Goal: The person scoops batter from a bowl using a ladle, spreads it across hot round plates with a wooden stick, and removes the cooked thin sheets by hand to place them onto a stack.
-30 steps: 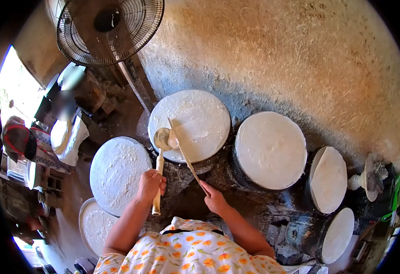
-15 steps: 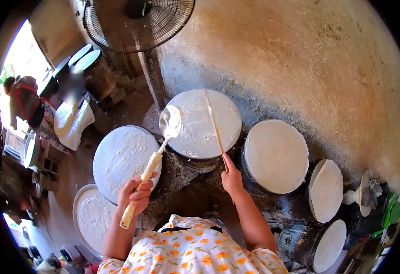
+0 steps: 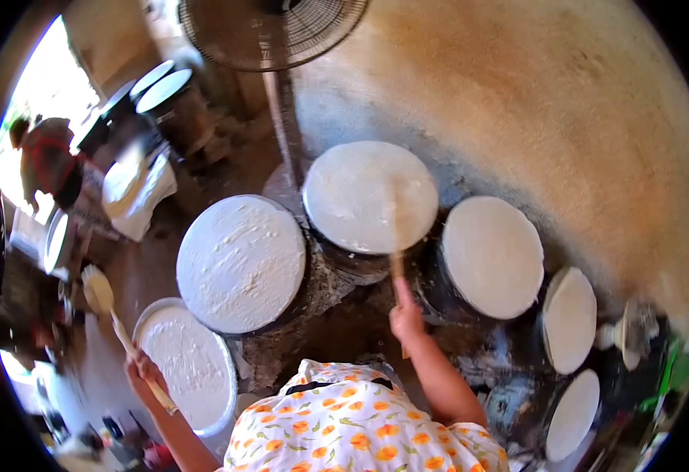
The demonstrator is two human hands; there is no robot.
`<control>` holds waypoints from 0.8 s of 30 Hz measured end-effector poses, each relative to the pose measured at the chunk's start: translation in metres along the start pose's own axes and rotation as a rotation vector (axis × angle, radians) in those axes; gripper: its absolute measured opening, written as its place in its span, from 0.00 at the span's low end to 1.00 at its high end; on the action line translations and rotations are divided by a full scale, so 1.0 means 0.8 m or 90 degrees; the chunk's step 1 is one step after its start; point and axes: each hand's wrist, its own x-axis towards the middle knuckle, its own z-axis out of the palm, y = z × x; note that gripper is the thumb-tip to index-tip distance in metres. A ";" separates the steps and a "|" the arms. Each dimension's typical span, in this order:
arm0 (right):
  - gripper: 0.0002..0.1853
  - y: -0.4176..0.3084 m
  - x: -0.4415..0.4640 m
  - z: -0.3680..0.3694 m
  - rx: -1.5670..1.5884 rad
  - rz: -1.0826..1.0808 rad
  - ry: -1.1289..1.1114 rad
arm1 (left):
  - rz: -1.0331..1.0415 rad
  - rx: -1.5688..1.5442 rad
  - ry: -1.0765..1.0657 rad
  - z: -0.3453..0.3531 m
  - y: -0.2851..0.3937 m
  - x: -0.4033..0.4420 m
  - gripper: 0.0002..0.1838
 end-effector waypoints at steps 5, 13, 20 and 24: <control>0.33 -0.034 -0.102 -0.002 0.003 -0.063 -0.165 | -0.125 0.132 0.096 -0.427 -0.019 0.086 0.09; 0.36 0.025 -0.180 -0.076 0.090 0.100 -0.029 | -0.394 0.169 0.376 -0.301 -0.219 -0.004 0.03; 0.37 0.083 -0.267 -0.234 0.303 0.316 0.134 | -0.440 0.434 -0.005 -0.047 -0.372 -0.085 0.04; 0.39 0.139 -0.322 -0.306 0.397 0.363 0.169 | -0.368 0.633 -0.179 0.045 -0.470 -0.134 0.12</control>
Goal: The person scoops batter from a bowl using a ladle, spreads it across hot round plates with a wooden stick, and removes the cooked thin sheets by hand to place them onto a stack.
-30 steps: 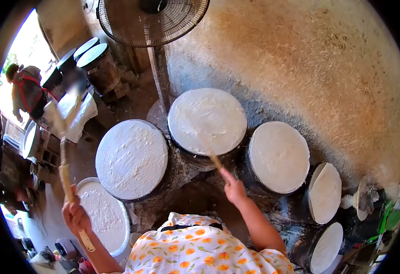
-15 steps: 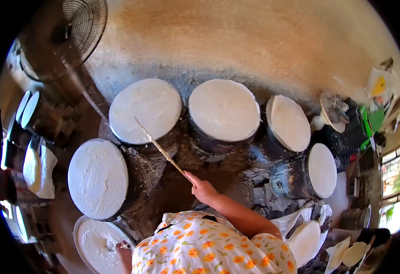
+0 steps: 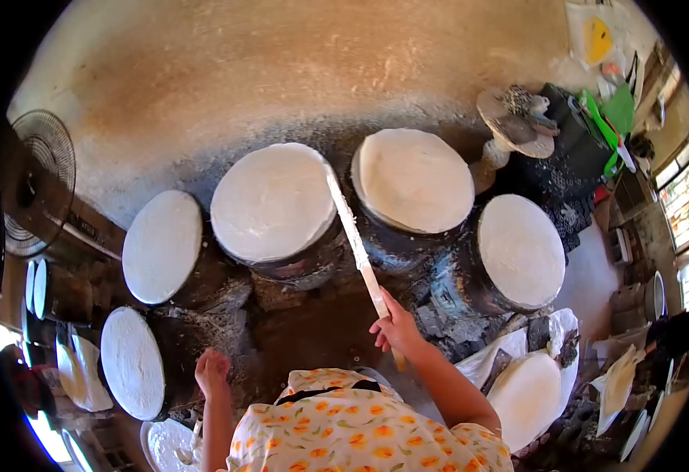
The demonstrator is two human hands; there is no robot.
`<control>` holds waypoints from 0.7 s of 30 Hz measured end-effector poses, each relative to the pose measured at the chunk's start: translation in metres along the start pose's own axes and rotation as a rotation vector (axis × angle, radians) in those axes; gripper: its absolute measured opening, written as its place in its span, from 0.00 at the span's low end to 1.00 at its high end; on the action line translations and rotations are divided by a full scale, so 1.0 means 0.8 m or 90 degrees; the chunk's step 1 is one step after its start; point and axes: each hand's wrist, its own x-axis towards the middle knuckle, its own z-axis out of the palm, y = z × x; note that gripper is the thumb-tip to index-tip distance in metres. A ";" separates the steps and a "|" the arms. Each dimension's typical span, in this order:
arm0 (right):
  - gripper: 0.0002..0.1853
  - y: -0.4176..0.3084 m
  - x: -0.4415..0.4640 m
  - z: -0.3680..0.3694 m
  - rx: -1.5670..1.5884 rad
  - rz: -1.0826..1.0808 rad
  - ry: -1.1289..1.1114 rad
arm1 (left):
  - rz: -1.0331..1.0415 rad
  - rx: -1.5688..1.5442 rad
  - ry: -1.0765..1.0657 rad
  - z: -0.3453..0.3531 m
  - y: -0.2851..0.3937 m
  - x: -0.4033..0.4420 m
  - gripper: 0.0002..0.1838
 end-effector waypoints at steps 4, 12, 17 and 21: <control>0.41 0.012 -0.015 -0.052 0.035 0.048 -0.046 | 0.162 0.190 -0.109 0.117 0.007 0.023 0.11; 0.37 0.075 -0.038 -0.061 0.003 0.136 -0.135 | 0.646 0.633 -0.286 0.300 0.030 0.061 0.20; 0.31 0.044 -0.061 -0.038 -0.177 0.153 -0.147 | 0.664 0.930 -0.278 0.358 0.018 0.078 0.30; 0.31 0.055 -0.077 -0.035 -0.191 0.101 -0.069 | 0.759 0.977 -0.300 0.364 0.014 0.138 0.22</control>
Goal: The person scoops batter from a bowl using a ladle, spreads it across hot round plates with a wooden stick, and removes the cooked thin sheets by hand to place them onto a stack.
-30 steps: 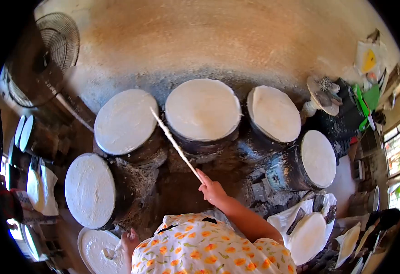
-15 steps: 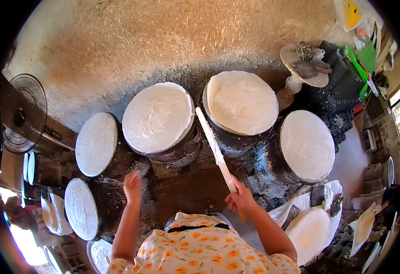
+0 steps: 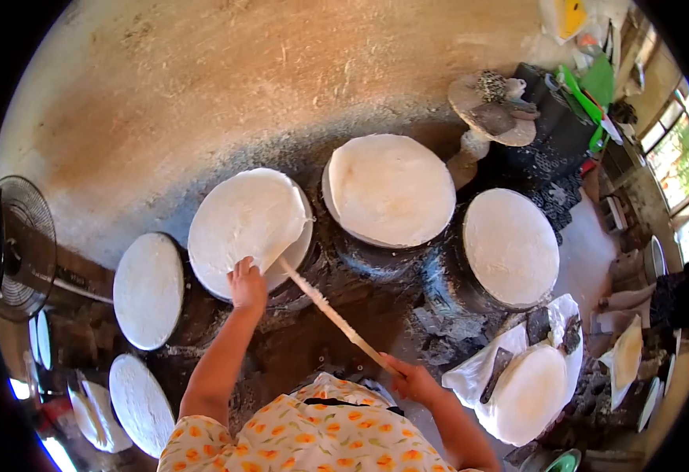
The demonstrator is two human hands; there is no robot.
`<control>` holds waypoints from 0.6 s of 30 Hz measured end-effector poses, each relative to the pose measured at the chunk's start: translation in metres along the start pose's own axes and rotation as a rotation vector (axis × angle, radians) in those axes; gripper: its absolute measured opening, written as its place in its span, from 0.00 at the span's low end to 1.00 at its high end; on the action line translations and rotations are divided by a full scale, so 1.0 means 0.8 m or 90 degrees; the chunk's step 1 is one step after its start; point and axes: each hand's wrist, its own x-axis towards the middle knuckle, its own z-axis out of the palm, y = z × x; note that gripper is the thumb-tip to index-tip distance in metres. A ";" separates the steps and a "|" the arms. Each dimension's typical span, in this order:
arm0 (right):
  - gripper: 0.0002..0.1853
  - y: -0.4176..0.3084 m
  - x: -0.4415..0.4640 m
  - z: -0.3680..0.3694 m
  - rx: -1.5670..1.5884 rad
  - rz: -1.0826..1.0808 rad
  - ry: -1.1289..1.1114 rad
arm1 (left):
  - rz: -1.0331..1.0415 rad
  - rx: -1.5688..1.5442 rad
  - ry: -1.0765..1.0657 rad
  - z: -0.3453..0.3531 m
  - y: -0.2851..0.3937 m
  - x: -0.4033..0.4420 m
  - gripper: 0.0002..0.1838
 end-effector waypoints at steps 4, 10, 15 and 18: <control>0.35 0.004 0.008 -0.003 0.232 0.034 0.187 | 0.028 -0.213 0.168 -0.034 -0.047 0.036 0.08; 0.35 -0.065 0.081 -0.078 0.282 0.007 0.427 | 0.172 -0.165 0.253 -0.203 -0.034 0.055 0.05; 0.36 -0.024 0.217 -0.149 -0.080 -0.220 0.616 | 0.203 -0.228 0.104 -0.184 -0.044 0.006 0.03; 0.35 -0.101 0.218 -0.171 -0.300 -0.111 0.615 | 0.182 -0.286 0.050 -0.155 -0.045 -0.026 0.02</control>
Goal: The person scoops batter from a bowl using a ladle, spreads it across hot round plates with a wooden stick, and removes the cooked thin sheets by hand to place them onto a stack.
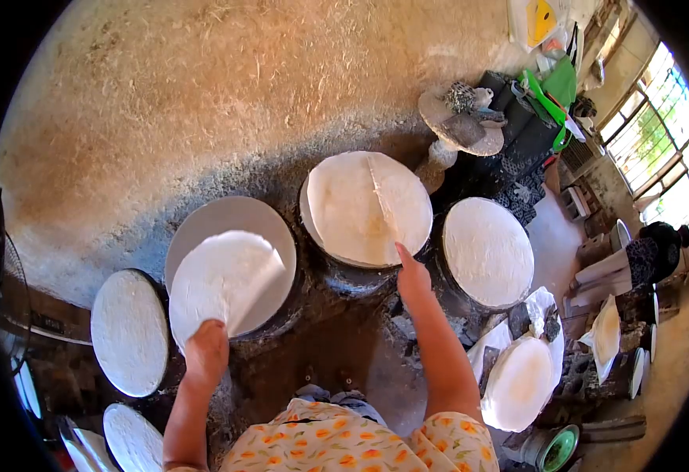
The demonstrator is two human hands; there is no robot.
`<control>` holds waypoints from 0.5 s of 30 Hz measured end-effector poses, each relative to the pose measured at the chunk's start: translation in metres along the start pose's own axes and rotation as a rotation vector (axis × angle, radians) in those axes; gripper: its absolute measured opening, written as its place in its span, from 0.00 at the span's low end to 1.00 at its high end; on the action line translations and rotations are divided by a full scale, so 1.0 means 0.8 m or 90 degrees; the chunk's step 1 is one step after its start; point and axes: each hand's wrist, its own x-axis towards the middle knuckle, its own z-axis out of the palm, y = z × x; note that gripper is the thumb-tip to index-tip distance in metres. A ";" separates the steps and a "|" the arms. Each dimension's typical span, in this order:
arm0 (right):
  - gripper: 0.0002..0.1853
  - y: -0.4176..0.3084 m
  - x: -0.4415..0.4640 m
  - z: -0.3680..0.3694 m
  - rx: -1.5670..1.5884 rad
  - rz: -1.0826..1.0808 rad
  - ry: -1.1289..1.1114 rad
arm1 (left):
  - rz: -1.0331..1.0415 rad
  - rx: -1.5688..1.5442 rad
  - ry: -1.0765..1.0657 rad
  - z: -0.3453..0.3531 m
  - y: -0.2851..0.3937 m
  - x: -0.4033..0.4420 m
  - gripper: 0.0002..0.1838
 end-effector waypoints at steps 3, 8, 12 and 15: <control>0.33 -0.041 0.033 -0.011 -0.152 0.156 -0.167 | -0.057 -0.046 -0.066 0.003 0.010 -0.014 0.02; 0.35 -0.033 0.024 -0.014 -0.174 0.147 -0.187 | -0.089 -0.133 -0.105 -0.003 0.020 -0.011 0.03; 0.37 -0.030 -0.007 -0.031 -0.138 0.117 -0.211 | -0.110 -0.206 -0.086 -0.013 0.020 0.006 0.06; 0.35 -0.013 -0.031 -0.028 -0.013 0.047 -0.158 | -0.166 -0.308 -0.078 -0.028 0.032 0.029 0.08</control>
